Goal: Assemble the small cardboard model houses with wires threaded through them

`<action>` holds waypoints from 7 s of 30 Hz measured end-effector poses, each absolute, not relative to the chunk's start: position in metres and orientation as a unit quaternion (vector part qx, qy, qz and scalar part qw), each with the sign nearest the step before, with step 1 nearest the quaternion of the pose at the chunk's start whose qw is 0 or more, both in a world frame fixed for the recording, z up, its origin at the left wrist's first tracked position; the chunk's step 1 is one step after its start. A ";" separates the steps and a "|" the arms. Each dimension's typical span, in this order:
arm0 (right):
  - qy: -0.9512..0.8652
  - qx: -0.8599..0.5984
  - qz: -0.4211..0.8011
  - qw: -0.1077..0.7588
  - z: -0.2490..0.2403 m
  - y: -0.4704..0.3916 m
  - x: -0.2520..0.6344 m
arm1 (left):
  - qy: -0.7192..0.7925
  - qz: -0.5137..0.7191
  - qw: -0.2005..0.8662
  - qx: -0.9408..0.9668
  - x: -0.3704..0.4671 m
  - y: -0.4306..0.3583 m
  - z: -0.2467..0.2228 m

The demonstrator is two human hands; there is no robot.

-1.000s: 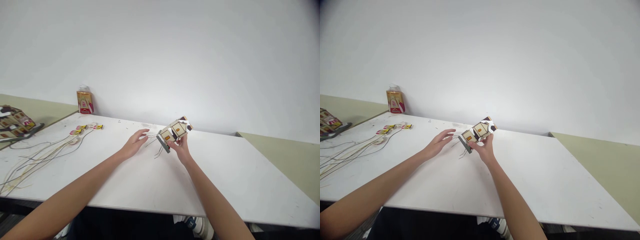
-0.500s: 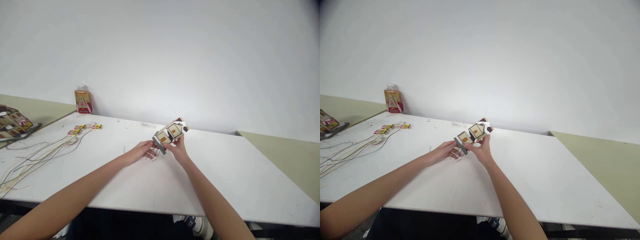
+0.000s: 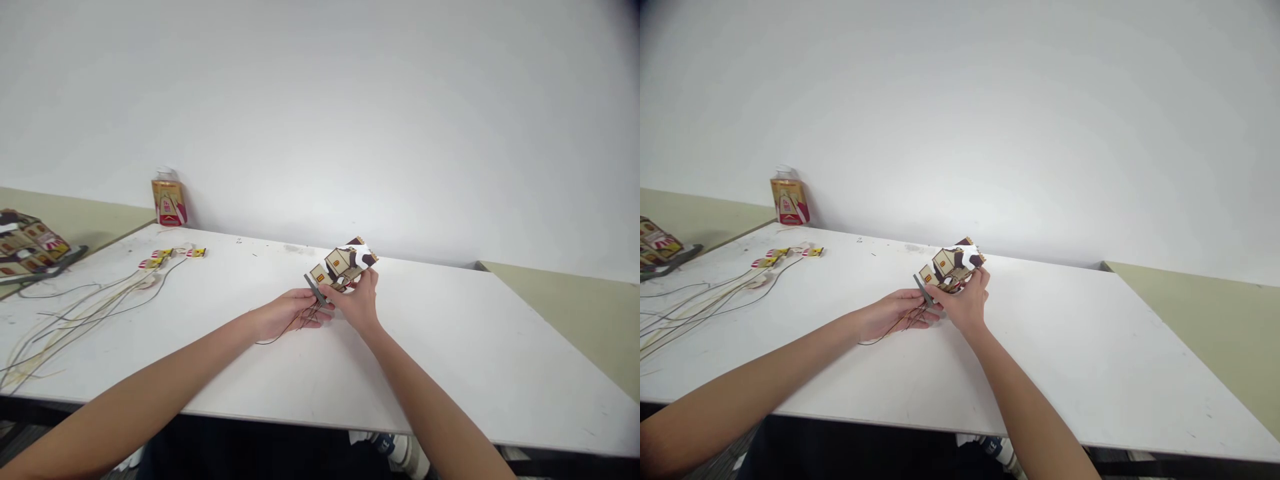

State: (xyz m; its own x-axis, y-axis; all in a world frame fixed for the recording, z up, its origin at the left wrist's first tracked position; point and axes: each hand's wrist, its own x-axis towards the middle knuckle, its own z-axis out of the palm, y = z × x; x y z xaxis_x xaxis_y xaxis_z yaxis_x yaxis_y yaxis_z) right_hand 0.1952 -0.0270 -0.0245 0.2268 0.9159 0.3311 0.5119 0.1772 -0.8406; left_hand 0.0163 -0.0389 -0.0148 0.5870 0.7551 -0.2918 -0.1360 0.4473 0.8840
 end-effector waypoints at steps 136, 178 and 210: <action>-0.569 -0.636 -0.244 0.461 -0.020 0.006 0.257 | 0.484 0.294 0.064 0.822 -0.018 -0.012 -0.020; -0.693 -0.712 0.043 0.105 -0.030 0.015 0.288 | 0.401 0.325 0.024 0.856 -0.021 -0.009 -0.028; -0.808 -0.257 -0.372 0.377 -0.031 -0.002 0.206 | 0.317 0.325 0.011 0.891 -0.016 -0.011 -0.032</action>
State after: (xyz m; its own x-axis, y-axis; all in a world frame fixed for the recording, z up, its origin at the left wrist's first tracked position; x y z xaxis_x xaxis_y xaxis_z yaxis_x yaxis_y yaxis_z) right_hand 0.2064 -0.0024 -0.0310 -0.5838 0.1347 0.8007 0.6959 0.5910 0.4079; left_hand -0.0158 -0.0110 -0.0318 0.5883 0.5711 0.5725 0.5572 -0.7994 0.2248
